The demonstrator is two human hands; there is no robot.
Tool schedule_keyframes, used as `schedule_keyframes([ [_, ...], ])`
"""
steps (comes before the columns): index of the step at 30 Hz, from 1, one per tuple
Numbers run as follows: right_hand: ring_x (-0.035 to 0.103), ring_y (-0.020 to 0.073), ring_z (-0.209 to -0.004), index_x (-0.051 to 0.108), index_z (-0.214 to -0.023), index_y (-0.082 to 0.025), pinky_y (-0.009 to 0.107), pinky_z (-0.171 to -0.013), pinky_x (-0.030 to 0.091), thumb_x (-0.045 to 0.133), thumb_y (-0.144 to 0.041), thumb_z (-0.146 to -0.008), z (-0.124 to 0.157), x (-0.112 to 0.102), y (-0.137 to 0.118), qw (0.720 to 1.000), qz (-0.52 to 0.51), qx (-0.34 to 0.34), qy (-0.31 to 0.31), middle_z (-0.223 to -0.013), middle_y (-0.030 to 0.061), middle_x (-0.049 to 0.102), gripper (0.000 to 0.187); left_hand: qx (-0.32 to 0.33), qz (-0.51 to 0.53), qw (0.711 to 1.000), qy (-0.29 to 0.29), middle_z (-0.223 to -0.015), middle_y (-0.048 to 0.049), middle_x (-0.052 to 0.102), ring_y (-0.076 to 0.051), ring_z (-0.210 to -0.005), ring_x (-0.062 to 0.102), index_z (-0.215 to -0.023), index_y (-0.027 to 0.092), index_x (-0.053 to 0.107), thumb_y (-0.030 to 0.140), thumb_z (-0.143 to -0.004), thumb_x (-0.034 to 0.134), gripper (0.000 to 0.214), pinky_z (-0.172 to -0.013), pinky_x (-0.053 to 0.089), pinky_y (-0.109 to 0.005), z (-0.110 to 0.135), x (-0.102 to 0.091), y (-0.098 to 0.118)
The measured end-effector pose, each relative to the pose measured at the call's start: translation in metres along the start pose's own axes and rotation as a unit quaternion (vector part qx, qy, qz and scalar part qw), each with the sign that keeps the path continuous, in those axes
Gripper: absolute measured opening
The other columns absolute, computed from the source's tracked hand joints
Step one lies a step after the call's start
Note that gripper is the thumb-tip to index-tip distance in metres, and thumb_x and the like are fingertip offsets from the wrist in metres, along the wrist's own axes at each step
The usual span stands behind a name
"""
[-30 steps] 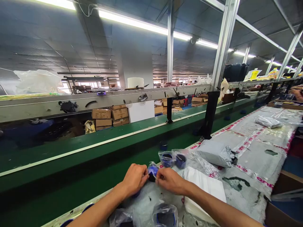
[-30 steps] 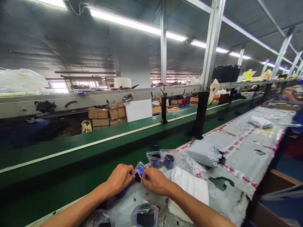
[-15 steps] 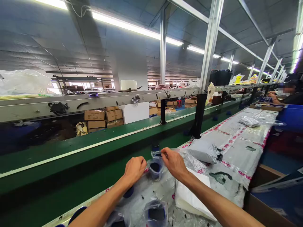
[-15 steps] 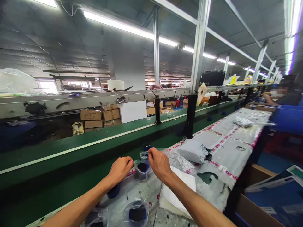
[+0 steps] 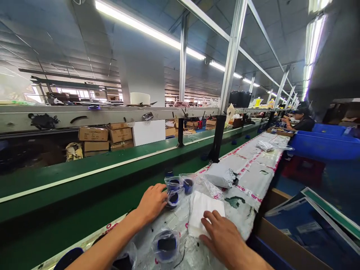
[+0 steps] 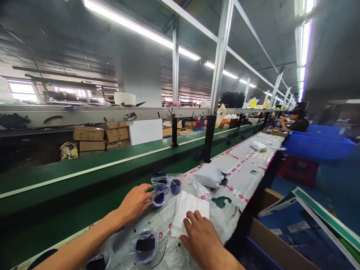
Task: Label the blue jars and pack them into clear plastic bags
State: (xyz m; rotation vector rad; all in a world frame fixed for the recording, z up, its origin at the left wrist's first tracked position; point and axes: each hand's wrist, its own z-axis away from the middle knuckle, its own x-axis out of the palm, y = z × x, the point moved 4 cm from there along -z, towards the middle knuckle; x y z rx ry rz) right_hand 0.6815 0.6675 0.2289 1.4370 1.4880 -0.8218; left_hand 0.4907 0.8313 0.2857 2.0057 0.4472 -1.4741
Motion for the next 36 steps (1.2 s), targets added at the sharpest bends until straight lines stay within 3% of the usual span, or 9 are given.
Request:
schedule_keyframes([
  [3, 0.065, 0.028, -0.088, 0.071, -0.1, -0.016, 0.036, -0.066, 0.052, 0.08, -0.016, -0.073, 0.015, 0.018, -0.006, 0.994, 0.071, -0.02, 0.077, -0.105, 0.0092, 0.072, 0.028, -0.013, 0.011, 1.0, 0.022, -0.105, -0.0067, 0.072, -0.027, -0.102, 0.066, -0.08, 0.021, 0.07, 0.011, -0.081, 0.062, 0.013, -0.087, 0.046, -0.036, -0.004, -0.001, 0.004],
  [7, 0.064, 0.0232, -0.079, 0.068, -0.089, -0.018, 0.033, -0.06, 0.049, 0.071, -0.001, -0.069, 0.02, 0.028, -0.006, 0.989, 0.078, -0.036, 0.123, -0.092, 0.0051, 0.071, 0.026, -0.045, 0.042, 0.996, 0.07, -0.095, -0.0035, 0.072, -0.022, -0.089, 0.066, -0.088, 0.022, 0.066, 0.021, -0.088, 0.056, 0.01, -0.077, 0.044, -0.031, -0.006, -0.019, 0.009],
  [12, 0.062, 0.0237, -0.072, 0.064, -0.078, -0.019, 0.035, -0.057, 0.047, 0.064, 0.003, -0.068, 0.02, 0.027, -0.005, 0.988, 0.055, -0.019, 0.14, -0.079, 0.0039, 0.067, 0.024, -0.062, 0.08, 0.991, 0.092, -0.095, -0.0021, 0.072, -0.021, -0.087, 0.065, -0.091, 0.023, 0.066, 0.031, -0.092, 0.052, 0.016, -0.076, 0.044, -0.031, 0.007, -0.039, 0.017],
  [19, 0.065, 0.0205, -0.07, 0.061, -0.075, -0.022, 0.031, -0.06, 0.047, 0.059, 0.0, -0.079, 0.019, 0.018, 0.003, 0.99, -0.002, 0.052, 0.134, -0.074, 0.0023, 0.066, 0.023, -0.013, 0.094, 0.992, 0.078, -0.098, -0.0004, 0.071, -0.02, -0.088, 0.065, -0.087, 0.023, 0.064, 0.032, -0.093, 0.054, 0.015, -0.08, 0.046, -0.032, 0.039, -0.045, 0.029],
  [21, 0.068, 0.0202, -0.072, 0.063, -0.078, -0.023, 0.029, -0.061, 0.048, 0.06, -0.005, -0.082, 0.018, 0.012, 0.007, 0.991, -0.041, 0.072, 0.101, -0.077, 0.0027, 0.069, 0.018, 0.005, 0.089, 0.993, 0.076, -0.101, -0.0019, 0.07, -0.021, -0.092, 0.064, -0.088, 0.023, 0.064, 0.03, -0.093, 0.054, 0.013, -0.082, 0.046, -0.033, 0.044, -0.046, 0.034],
  [24, 0.07, 0.0199, -0.074, 0.067, -0.089, -0.025, 0.028, -0.064, 0.05, 0.062, -0.028, -0.092, 0.007, 0.001, 0.024, 0.986, -0.102, 0.128, 0.04, -0.084, 0.0021, 0.073, 0.006, 0.045, 0.084, 0.993, 0.065, -0.106, -0.0027, 0.07, -0.022, -0.098, 0.064, -0.089, 0.024, 0.065, 0.027, -0.093, 0.055, 0.011, -0.087, 0.046, -0.034, 0.047, -0.045, 0.049],
  [26, 0.07, 0.0203, -0.078, 0.066, -0.099, -0.023, 0.029, -0.068, 0.05, 0.055, -0.039, -0.097, -0.01, -0.006, 0.045, 0.978, -0.1, 0.181, 0.034, -0.091, 0.0035, 0.073, 0.019, 0.072, 0.085, 0.992, 0.051, -0.109, -0.0023, 0.07, -0.022, -0.102, 0.064, -0.09, 0.025, 0.066, 0.025, -0.092, 0.057, 0.01, -0.089, 0.046, -0.033, 0.046, -0.042, 0.062],
  [30, 0.065, 0.0271, -0.102, 0.064, -0.109, -0.014, 0.036, -0.079, 0.051, 0.062, -0.032, -0.095, -0.058, 0.002, 0.087, 0.962, -0.067, 0.264, 0.029, -0.108, 0.0124, 0.069, 0.023, 0.101, 0.084, 0.991, 0.029, -0.111, -0.0037, 0.071, -0.023, -0.102, 0.065, -0.092, 0.025, 0.068, 0.026, -0.09, 0.061, 0.007, -0.09, 0.048, -0.032, 0.042, -0.036, 0.083],
  [36, 0.064, 0.0197, -0.093, 0.065, -0.099, -0.015, 0.04, -0.085, 0.053, 0.064, -0.036, -0.096, -0.081, 0.024, 0.114, 0.927, -0.121, 0.354, 0.003, -0.102, 0.0048, 0.067, 0.021, 0.084, 0.092, 0.992, 0.006, -0.114, -0.0037, 0.07, -0.023, -0.105, 0.065, -0.095, 0.027, 0.069, 0.03, -0.093, 0.059, 0.01, -0.091, 0.047, -0.032, 0.054, -0.04, 0.072],
])
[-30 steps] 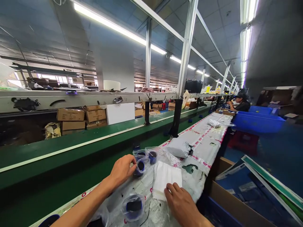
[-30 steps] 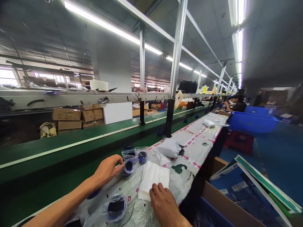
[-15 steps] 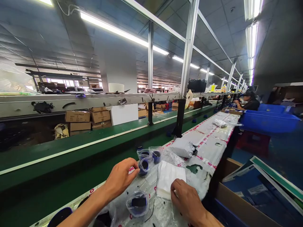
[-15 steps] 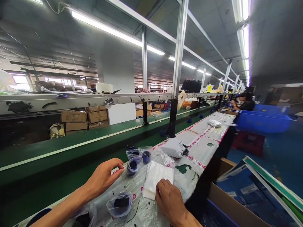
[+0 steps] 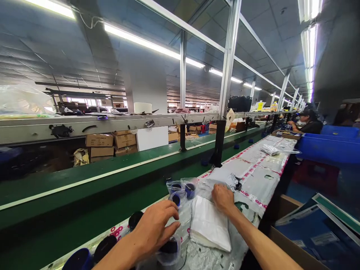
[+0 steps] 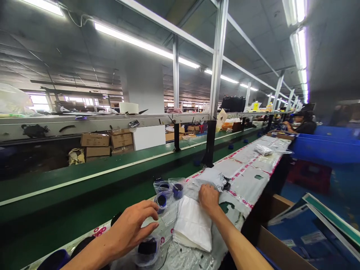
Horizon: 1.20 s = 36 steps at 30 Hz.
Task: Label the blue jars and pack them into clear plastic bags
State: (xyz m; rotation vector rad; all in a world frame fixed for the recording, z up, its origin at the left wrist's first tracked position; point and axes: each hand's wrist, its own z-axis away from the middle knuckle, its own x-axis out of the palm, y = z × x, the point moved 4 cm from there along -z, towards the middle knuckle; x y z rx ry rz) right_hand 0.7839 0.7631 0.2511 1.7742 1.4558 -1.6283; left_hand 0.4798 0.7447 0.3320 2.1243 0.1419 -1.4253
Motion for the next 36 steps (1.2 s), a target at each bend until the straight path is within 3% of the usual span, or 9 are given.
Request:
schedule_keyframes([
  [6, 0.065, 0.0214, -0.081, 0.059, -0.077, -0.018, 0.036, -0.075, 0.051, 0.045, -0.03, -0.093, 0.016, -0.03, -0.001, 0.976, -0.197, 0.01, -0.096, -0.078, 0.005, 0.065, 0.026, -0.064, 0.094, 0.993, 0.04, -0.101, -0.0034, 0.071, -0.023, -0.097, 0.064, -0.09, 0.025, 0.069, 0.034, -0.09, 0.061, 0.012, -0.088, 0.045, -0.033, 0.004, 0.0, -0.013],
  [10, 0.068, 0.0212, -0.086, 0.057, -0.083, -0.019, 0.031, -0.072, 0.053, 0.04, -0.041, -0.085, 0.049, -0.052, -0.047, 0.905, -0.361, -0.059, -0.218, -0.09, 0.0071, 0.07, 0.028, -0.19, 0.318, 0.922, 0.113, -0.122, -0.011, 0.066, -0.031, -0.116, 0.057, -0.114, 0.022, 0.065, 0.048, -0.081, 0.071, 0.042, -0.098, 0.042, -0.041, -0.014, 0.017, -0.016],
  [14, 0.066, 0.0197, -0.079, 0.059, -0.083, -0.018, 0.03, -0.066, 0.052, 0.05, -0.042, -0.079, 0.088, -0.066, -0.099, 0.765, -0.519, -0.11, -0.366, -0.085, 0.0071, 0.068, 0.027, -0.2, 0.435, 0.87, 0.114, -0.145, -0.018, 0.052, -0.033, -0.129, 0.052, -0.135, 0.019, 0.052, 0.063, -0.076, 0.07, 0.076, -0.099, 0.045, -0.042, -0.02, 0.022, -0.016],
  [17, 0.063, 0.0185, -0.07, 0.064, -0.09, -0.015, 0.03, -0.062, 0.052, 0.056, -0.037, -0.077, 0.108, -0.067, -0.128, 0.622, -0.615, -0.113, -0.471, -0.082, 0.0068, 0.066, 0.027, -0.195, 0.511, 0.831, 0.099, -0.113, -0.0159, 0.07, -0.027, -0.092, 0.069, -0.112, 0.016, 0.066, 0.074, -0.08, 0.058, 0.067, -0.075, 0.053, -0.036, -0.006, 0.016, -0.018],
  [19, 0.063, 0.0188, -0.067, 0.063, -0.087, -0.015, 0.031, -0.06, 0.052, 0.057, -0.036, -0.077, 0.114, -0.062, -0.139, 0.595, -0.624, -0.113, -0.493, -0.08, 0.0068, 0.066, 0.024, -0.201, 0.537, 0.81, 0.122, -0.086, -0.0093, 0.07, -0.018, -0.068, 0.063, -0.089, 0.015, 0.068, 0.073, -0.076, 0.063, 0.06, -0.063, 0.048, -0.029, 0.008, 0.009, -0.024],
  [24, 0.054, 0.013, -0.059, 0.046, -0.069, -0.021, 0.023, -0.055, 0.043, 0.061, -0.035, -0.075, 0.113, -0.044, -0.149, 0.632, -0.615, -0.083, -0.464, -0.065, -0.0028, 0.053, 0.021, -0.238, 0.527, 0.777, 0.251, -0.059, 0.0025, 0.053, -0.009, -0.052, 0.041, -0.064, 0.017, 0.058, 0.066, -0.066, 0.078, 0.054, -0.052, 0.032, -0.021, 0.049, -0.015, -0.048],
  [28, 0.056, 0.0161, -0.061, 0.046, -0.072, -0.022, 0.027, -0.058, 0.045, 0.056, -0.047, -0.077, 0.105, -0.034, -0.159, 0.746, -0.525, -0.104, -0.396, -0.065, -0.0021, 0.052, 0.028, -0.25, 0.497, 0.775, 0.301, -0.056, 0.0038, 0.05, -0.009, -0.051, 0.039, -0.064, 0.016, 0.06, 0.063, -0.064, 0.082, 0.051, -0.05, 0.029, -0.022, 0.074, -0.03, -0.055],
  [31, 0.055, 0.0202, -0.065, 0.051, -0.073, -0.023, 0.032, -0.06, 0.045, 0.056, -0.054, -0.075, 0.098, -0.034, -0.167, 0.838, -0.452, -0.113, -0.285, -0.069, 0.0011, 0.055, 0.031, -0.257, 0.474, 0.771, 0.338, -0.056, 0.0033, 0.052, -0.01, -0.053, 0.042, -0.064, 0.016, 0.061, 0.061, -0.063, 0.083, 0.05, -0.053, 0.032, -0.022, 0.088, -0.038, -0.058],
  [36, 0.057, 0.0253, -0.078, 0.06, -0.085, -0.025, 0.035, -0.069, 0.043, 0.06, -0.058, -0.083, 0.115, -0.059, -0.194, 0.902, -0.391, -0.179, -0.03, -0.084, 0.0065, 0.064, 0.033, -0.26, 0.445, 0.763, 0.391, -0.061, 0.0036, 0.054, -0.011, -0.056, 0.046, -0.069, 0.019, 0.057, 0.055, -0.063, 0.083, 0.045, -0.055, 0.036, -0.023, 0.101, -0.046, -0.063],
])
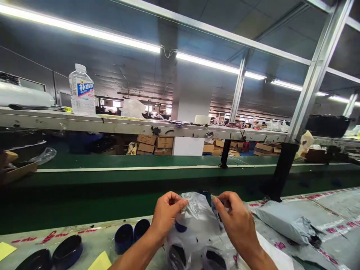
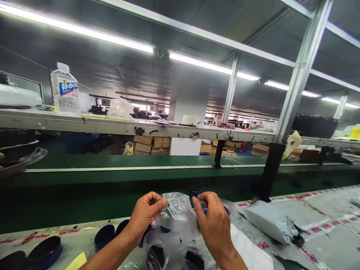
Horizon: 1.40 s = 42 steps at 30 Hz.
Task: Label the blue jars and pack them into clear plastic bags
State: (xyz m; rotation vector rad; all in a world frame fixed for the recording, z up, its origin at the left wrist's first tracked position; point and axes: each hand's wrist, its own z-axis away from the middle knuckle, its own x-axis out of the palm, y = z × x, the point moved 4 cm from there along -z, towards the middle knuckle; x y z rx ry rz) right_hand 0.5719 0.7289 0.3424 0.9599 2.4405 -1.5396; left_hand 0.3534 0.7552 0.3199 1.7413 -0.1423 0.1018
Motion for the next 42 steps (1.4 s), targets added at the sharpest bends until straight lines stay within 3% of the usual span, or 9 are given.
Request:
schedule_keyframes([
  [5, 0.056, 0.0203, -0.073, 0.065, -0.08, -0.021, 0.029, -0.062, 0.043, 0.064, -0.058, -0.083, 0.006, 0.055, -0.039, 0.972, -0.107, 0.048, -0.206, -0.077, 0.0031, 0.064, 0.037, 0.037, -0.042, 0.998, -0.009, -0.058, 0.0064, 0.049, -0.01, -0.056, 0.041, -0.065, 0.019, 0.052, 0.04, -0.058, 0.086, 0.04, -0.054, 0.031, -0.021, -0.005, 0.001, 0.009],
  [8, 0.055, 0.0169, -0.067, 0.062, -0.076, -0.019, 0.026, -0.056, 0.043, 0.066, -0.058, -0.077, -0.002, 0.08, -0.045, 0.946, -0.164, 0.079, -0.269, -0.072, 0.0009, 0.06, 0.039, 0.053, -0.07, 0.996, -0.034, -0.059, 0.0069, 0.049, -0.01, -0.059, 0.042, -0.064, 0.019, 0.052, 0.029, -0.062, 0.082, 0.032, -0.055, 0.031, -0.021, -0.01, 0.0, 0.016],
  [12, 0.056, 0.0144, -0.066, 0.06, -0.078, -0.018, 0.025, -0.056, 0.046, 0.064, -0.061, -0.077, -0.008, 0.089, -0.039, 0.936, -0.183, 0.083, -0.287, -0.071, 0.0004, 0.061, 0.043, 0.033, -0.091, 0.991, -0.097, -0.064, 0.0051, 0.056, -0.011, -0.061, 0.047, -0.069, 0.017, 0.058, 0.025, -0.058, 0.083, 0.029, -0.057, 0.035, -0.021, -0.016, -0.011, 0.019],
  [16, 0.065, 0.0188, -0.071, 0.063, -0.082, -0.016, 0.027, -0.057, 0.052, 0.061, -0.055, -0.08, -0.01, 0.091, -0.024, 0.941, -0.142, 0.078, -0.298, -0.074, 0.005, 0.068, 0.039, -0.011, -0.102, 0.984, -0.143, -0.069, -0.0004, 0.063, -0.013, -0.062, 0.054, -0.076, 0.014, 0.065, 0.042, -0.065, 0.079, 0.033, -0.061, 0.043, -0.025, -0.02, -0.025, 0.013],
  [23, 0.07, 0.0235, -0.081, 0.069, -0.096, -0.018, 0.032, -0.071, 0.047, 0.054, -0.018, -0.087, -0.023, 0.084, -0.004, 0.979, 0.115, -0.041, -0.166, -0.084, 0.0061, 0.074, 0.017, 0.028, -0.242, 0.966, -0.085, -0.067, -0.0008, 0.063, -0.016, -0.062, 0.06, -0.076, 0.018, 0.06, 0.045, -0.08, 0.065, 0.028, -0.06, 0.045, -0.026, -0.034, -0.03, -0.01],
  [26, 0.069, 0.0245, -0.093, 0.066, -0.11, -0.02, 0.032, -0.077, 0.043, 0.048, -0.011, -0.093, -0.023, 0.086, 0.001, 0.962, 0.218, -0.105, -0.13, -0.099, 0.008, 0.074, 0.026, 0.073, -0.366, 0.927, -0.044, -0.071, -0.0012, 0.065, -0.018, -0.069, 0.063, -0.082, 0.019, 0.063, 0.034, -0.089, 0.058, 0.017, -0.064, 0.044, -0.027, -0.037, -0.03, -0.014],
  [30, 0.068, 0.0227, -0.092, 0.066, -0.099, -0.02, 0.028, -0.073, 0.042, 0.05, -0.008, -0.095, -0.027, 0.101, 0.012, 0.927, 0.309, -0.167, -0.132, -0.095, 0.0067, 0.073, 0.02, 0.117, -0.519, 0.844, -0.07, -0.086, -0.002, 0.069, -0.019, -0.085, 0.065, -0.091, 0.019, 0.067, 0.017, -0.093, 0.058, 0.01, -0.084, 0.048, -0.035, -0.044, -0.024, -0.021],
  [34, 0.065, 0.0231, -0.091, 0.065, -0.096, -0.018, 0.028, -0.071, 0.042, 0.048, -0.009, -0.098, -0.038, 0.111, 0.021, 0.9, 0.364, -0.202, -0.129, -0.096, 0.0086, 0.071, 0.019, 0.112, -0.62, 0.771, -0.094, -0.096, -0.0032, 0.069, -0.019, -0.091, 0.067, -0.102, 0.014, 0.066, 0.023, -0.096, 0.061, 0.012, -0.088, 0.054, -0.042, -0.059, -0.016, -0.029],
  [42, 0.063, 0.0221, -0.095, 0.065, -0.098, -0.018, 0.028, -0.077, 0.045, 0.047, -0.006, -0.098, -0.047, 0.119, 0.047, 0.871, 0.371, -0.257, -0.196, -0.103, 0.0082, 0.068, 0.021, 0.098, -0.69, 0.71, -0.104, -0.104, -0.0053, 0.07, -0.02, -0.093, 0.068, -0.109, 0.014, 0.065, 0.034, -0.098, 0.06, 0.022, -0.086, 0.057, -0.042, -0.085, -0.011, -0.05],
])
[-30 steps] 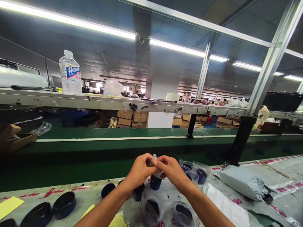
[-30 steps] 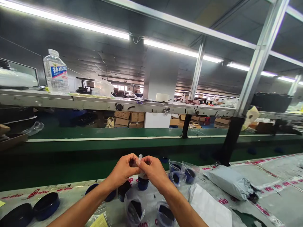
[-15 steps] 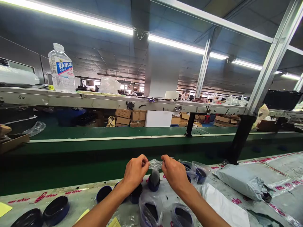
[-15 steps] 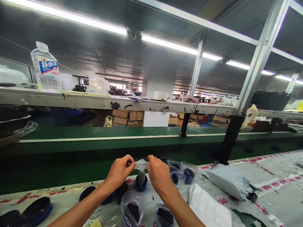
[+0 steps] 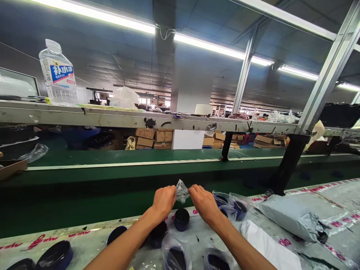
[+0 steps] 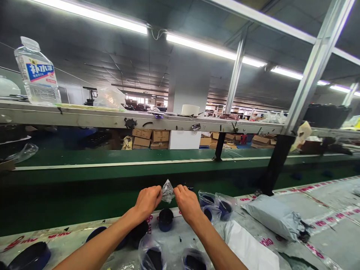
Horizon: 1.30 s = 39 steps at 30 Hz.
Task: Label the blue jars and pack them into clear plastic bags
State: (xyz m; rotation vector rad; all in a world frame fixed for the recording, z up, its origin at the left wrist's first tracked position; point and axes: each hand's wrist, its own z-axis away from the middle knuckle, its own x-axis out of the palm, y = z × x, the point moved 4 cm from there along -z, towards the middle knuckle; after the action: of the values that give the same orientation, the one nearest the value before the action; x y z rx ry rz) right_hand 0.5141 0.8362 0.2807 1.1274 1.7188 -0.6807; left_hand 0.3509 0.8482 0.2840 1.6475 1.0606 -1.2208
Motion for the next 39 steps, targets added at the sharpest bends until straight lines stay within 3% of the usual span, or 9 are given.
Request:
schedule_keyframes([
  [6, 0.067, 0.015, -0.089, 0.066, -0.095, -0.023, 0.022, -0.073, 0.045, 0.055, -0.013, -0.095, 0.025, 0.019, 0.002, 0.996, -0.07, -0.031, -0.056, -0.1, 0.0005, 0.069, 0.014, 0.055, 0.008, 0.997, -0.05, -0.095, -0.0033, 0.07, -0.018, -0.088, 0.068, -0.099, 0.014, 0.067, 0.033, -0.098, 0.061, 0.019, -0.084, 0.057, -0.039, 0.013, 0.023, -0.003],
  [14, 0.067, 0.0153, -0.089, 0.068, -0.096, -0.023, 0.023, -0.073, 0.043, 0.056, -0.012, -0.088, 0.043, 0.014, -0.002, 0.989, -0.11, -0.043, -0.088, -0.104, 0.0004, 0.069, 0.018, 0.121, 0.025, 0.988, -0.094, -0.094, -0.0023, 0.07, -0.018, -0.089, 0.067, -0.093, 0.015, 0.067, 0.033, -0.096, 0.063, 0.019, -0.082, 0.056, -0.037, 0.025, 0.014, -0.004],
  [20, 0.068, 0.02, -0.094, 0.072, -0.093, -0.024, 0.026, -0.076, 0.043, 0.058, -0.016, -0.087, 0.048, 0.01, -0.01, 0.983, -0.095, -0.089, -0.133, -0.098, 0.0027, 0.072, 0.017, 0.123, -0.014, 0.983, -0.135, -0.09, -0.0026, 0.071, -0.019, -0.088, 0.068, -0.087, 0.015, 0.068, 0.034, -0.093, 0.066, 0.02, -0.084, 0.055, -0.039, 0.029, 0.015, 0.0],
  [26, 0.067, 0.0228, -0.095, 0.074, -0.09, -0.021, 0.029, -0.08, 0.045, 0.055, -0.017, -0.089, 0.05, 0.019, -0.017, 0.971, -0.074, -0.134, -0.185, -0.098, 0.0073, 0.073, 0.019, 0.129, -0.022, 0.98, -0.148, -0.093, -0.0047, 0.076, -0.024, -0.093, 0.071, -0.084, 0.018, 0.073, 0.019, -0.083, 0.069, 0.004, -0.082, 0.054, -0.038, 0.036, 0.006, 0.009],
  [29, 0.067, 0.0241, -0.095, 0.074, -0.091, -0.02, 0.029, -0.078, 0.045, 0.054, -0.017, -0.089, 0.047, 0.02, -0.019, 0.968, -0.071, -0.135, -0.201, -0.097, 0.0088, 0.074, 0.02, 0.118, -0.026, 0.981, -0.152, -0.095, -0.0063, 0.077, -0.027, -0.095, 0.071, -0.083, 0.02, 0.074, 0.014, -0.079, 0.068, 0.01, -0.081, 0.053, -0.038, 0.036, 0.004, 0.01],
  [39, 0.069, 0.024, -0.086, 0.077, -0.085, -0.021, 0.028, -0.071, 0.044, 0.056, -0.012, -0.079, 0.048, 0.028, -0.018, 0.963, -0.106, -0.098, -0.227, -0.089, 0.009, 0.076, 0.024, 0.085, -0.024, 0.978, -0.187, -0.093, -0.004, 0.074, -0.021, -0.095, 0.069, -0.087, 0.016, 0.07, 0.03, -0.093, 0.066, 0.016, -0.091, 0.053, -0.042, 0.031, 0.015, 0.004],
])
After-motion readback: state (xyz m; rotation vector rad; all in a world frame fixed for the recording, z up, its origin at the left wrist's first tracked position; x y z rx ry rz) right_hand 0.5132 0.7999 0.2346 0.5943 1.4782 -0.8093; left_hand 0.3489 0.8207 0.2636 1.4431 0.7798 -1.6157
